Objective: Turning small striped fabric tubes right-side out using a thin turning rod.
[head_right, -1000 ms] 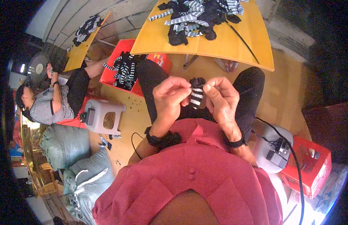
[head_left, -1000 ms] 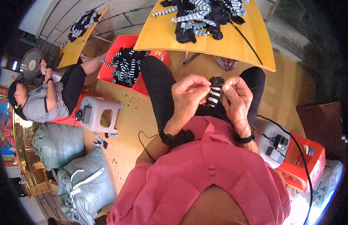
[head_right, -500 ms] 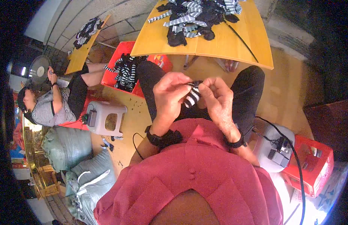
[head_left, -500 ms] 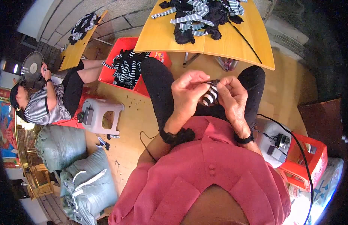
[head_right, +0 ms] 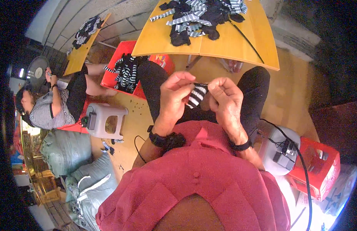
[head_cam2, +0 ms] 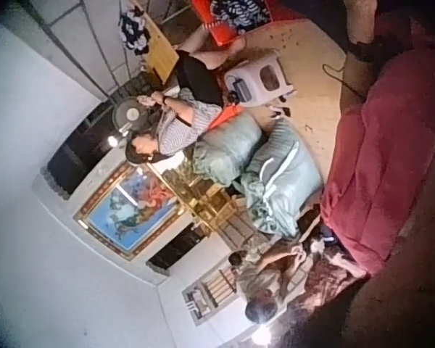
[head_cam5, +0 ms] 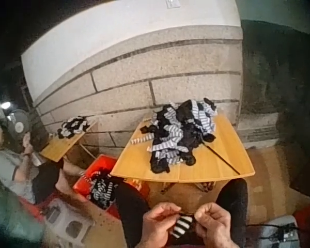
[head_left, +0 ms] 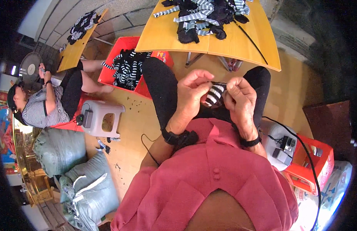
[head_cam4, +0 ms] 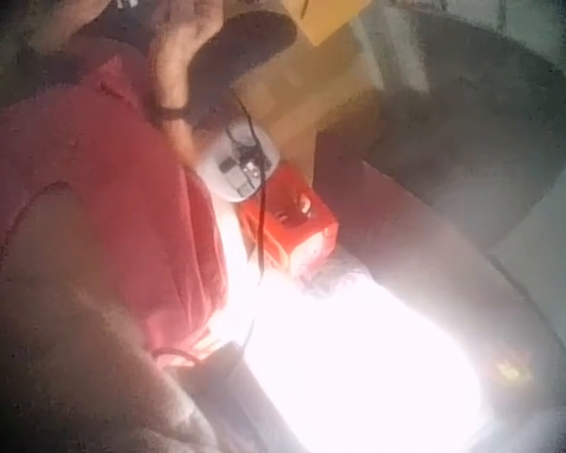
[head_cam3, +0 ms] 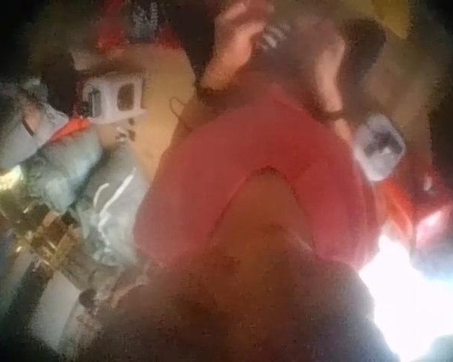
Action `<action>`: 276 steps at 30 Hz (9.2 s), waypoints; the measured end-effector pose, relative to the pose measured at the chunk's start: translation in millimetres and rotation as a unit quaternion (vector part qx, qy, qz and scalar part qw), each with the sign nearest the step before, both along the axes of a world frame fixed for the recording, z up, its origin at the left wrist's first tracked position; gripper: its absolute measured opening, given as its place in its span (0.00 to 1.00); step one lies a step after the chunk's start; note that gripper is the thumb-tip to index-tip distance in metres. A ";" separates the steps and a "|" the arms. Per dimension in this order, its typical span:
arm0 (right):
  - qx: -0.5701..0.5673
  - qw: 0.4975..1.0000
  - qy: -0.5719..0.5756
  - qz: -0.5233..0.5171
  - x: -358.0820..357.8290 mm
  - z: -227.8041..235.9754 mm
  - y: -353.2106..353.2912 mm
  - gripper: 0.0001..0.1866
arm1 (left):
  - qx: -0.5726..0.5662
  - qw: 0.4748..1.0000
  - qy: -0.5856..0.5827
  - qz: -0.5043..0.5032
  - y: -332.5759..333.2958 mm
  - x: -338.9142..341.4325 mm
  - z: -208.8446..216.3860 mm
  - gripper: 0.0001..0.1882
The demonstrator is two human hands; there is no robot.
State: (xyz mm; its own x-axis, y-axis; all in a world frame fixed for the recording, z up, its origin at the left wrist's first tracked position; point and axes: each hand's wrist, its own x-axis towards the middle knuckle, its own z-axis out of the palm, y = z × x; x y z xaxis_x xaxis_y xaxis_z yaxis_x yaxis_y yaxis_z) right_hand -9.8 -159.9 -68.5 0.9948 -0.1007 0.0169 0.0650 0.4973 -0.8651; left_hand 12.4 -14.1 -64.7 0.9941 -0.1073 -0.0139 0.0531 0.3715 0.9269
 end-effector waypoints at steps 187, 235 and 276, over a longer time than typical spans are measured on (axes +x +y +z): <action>0.290 0.811 -0.018 0.507 -43.3 36.9 1.5 0.38 | -0.253 0.914 -0.161 -0.273 -33.4 -27.0 72.5 0.14; 0.156 0.832 -0.009 0.533 -42.8 58.1 7.8 0.31 | -0.178 0.934 -0.160 -0.265 -20.9 -28.0 78.5 0.20; -0.436 0.899 -0.018 -0.035 -36.1 4.9 -44.9 0.09 | -0.530 0.847 0.036 0.018 62.2 57.1 44.6 0.09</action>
State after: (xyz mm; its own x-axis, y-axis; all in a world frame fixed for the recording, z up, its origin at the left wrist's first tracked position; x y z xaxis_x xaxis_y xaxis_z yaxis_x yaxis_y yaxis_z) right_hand -45.9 -204.8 -63.5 0.9838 -0.0965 0.1513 0.1048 -0.3755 -0.9209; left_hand 69.6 48.0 -20.1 0.9977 -0.0672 0.0115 0.0663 0.9956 0.0660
